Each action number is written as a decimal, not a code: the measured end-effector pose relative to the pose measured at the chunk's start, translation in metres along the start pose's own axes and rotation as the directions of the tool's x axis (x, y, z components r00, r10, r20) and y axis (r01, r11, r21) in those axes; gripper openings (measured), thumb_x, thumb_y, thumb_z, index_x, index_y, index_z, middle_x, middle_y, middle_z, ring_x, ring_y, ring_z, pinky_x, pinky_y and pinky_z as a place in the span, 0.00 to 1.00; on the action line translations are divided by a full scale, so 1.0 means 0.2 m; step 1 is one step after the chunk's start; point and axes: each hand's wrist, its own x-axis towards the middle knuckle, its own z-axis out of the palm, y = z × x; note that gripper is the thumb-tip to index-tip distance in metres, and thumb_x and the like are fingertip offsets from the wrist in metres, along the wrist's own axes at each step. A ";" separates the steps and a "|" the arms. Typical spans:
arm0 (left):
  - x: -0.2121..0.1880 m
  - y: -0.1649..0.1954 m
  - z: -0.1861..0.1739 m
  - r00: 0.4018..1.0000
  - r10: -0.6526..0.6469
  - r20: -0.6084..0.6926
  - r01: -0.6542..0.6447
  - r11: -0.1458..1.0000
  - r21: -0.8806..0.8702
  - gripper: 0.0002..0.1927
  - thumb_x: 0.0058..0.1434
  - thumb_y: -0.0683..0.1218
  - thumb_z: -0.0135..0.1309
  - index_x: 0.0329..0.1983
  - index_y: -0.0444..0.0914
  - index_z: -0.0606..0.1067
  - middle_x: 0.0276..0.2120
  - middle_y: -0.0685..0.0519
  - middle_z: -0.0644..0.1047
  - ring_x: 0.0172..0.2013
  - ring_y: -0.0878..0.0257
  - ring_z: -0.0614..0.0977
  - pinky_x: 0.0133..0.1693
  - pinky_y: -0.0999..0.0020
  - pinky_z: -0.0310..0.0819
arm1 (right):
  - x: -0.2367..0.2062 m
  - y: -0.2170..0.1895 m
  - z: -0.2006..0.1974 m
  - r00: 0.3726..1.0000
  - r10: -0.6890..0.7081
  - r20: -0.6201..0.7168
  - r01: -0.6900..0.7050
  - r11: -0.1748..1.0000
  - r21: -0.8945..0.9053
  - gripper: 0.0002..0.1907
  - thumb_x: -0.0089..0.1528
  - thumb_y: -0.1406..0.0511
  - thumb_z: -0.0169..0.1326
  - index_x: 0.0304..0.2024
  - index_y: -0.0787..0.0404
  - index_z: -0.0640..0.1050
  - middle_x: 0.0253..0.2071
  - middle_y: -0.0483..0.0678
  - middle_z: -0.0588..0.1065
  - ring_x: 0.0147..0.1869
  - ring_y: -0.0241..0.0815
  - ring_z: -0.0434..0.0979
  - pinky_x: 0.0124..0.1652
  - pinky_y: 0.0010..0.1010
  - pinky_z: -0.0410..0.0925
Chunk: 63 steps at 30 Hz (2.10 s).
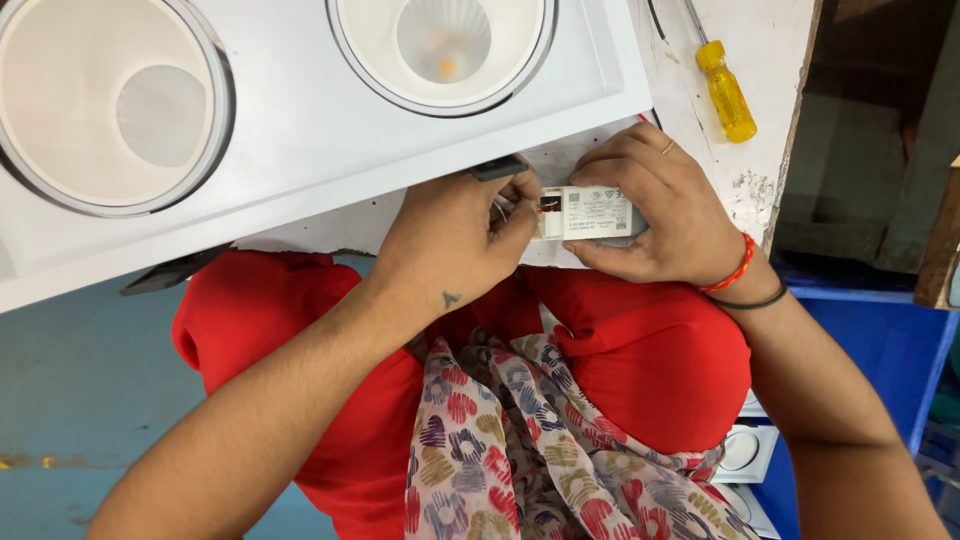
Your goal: The person connects wires to a small white electrical box attached to a ceiling light fixture using a screwdriver. They tighten the connections, then place the completed fixture into a blue crate.
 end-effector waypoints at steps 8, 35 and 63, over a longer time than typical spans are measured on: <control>0.01 -0.02 0.02 1.000 -0.016 -0.003 0.016 0.999 0.029 0.07 0.59 0.43 0.58 0.37 0.35 0.78 0.30 0.48 0.82 0.31 0.57 0.86 0.37 0.63 0.79 | -0.01 0.01 0.01 1.000 -0.003 -0.001 0.003 1.000 -0.005 0.25 0.53 0.63 0.71 0.49 0.64 0.76 0.47 0.54 0.76 0.53 0.54 0.75 0.51 0.40 0.70; -0.01 -0.01 0.09 0.994 -0.050 -0.094 0.043 0.996 -0.084 0.04 0.59 0.39 0.58 0.37 0.35 0.75 0.29 0.50 0.81 0.29 0.63 0.86 0.33 0.70 0.81 | -0.02 0.00 0.01 1.000 0.012 0.016 -0.013 1.000 0.014 0.25 0.54 0.62 0.69 0.49 0.64 0.74 0.48 0.54 0.75 0.51 0.54 0.75 0.49 0.41 0.71; -0.04 0.04 -0.06 0.995 0.072 0.076 -0.085 0.978 0.190 0.10 0.69 0.44 0.51 0.48 0.34 0.77 0.30 0.42 0.78 0.31 0.45 0.81 0.36 0.53 0.75 | -0.03 0.01 0.02 1.000 -0.014 0.016 0.013 0.998 0.068 0.23 0.55 0.62 0.69 0.47 0.64 0.73 0.43 0.54 0.74 0.50 0.57 0.74 0.48 0.43 0.70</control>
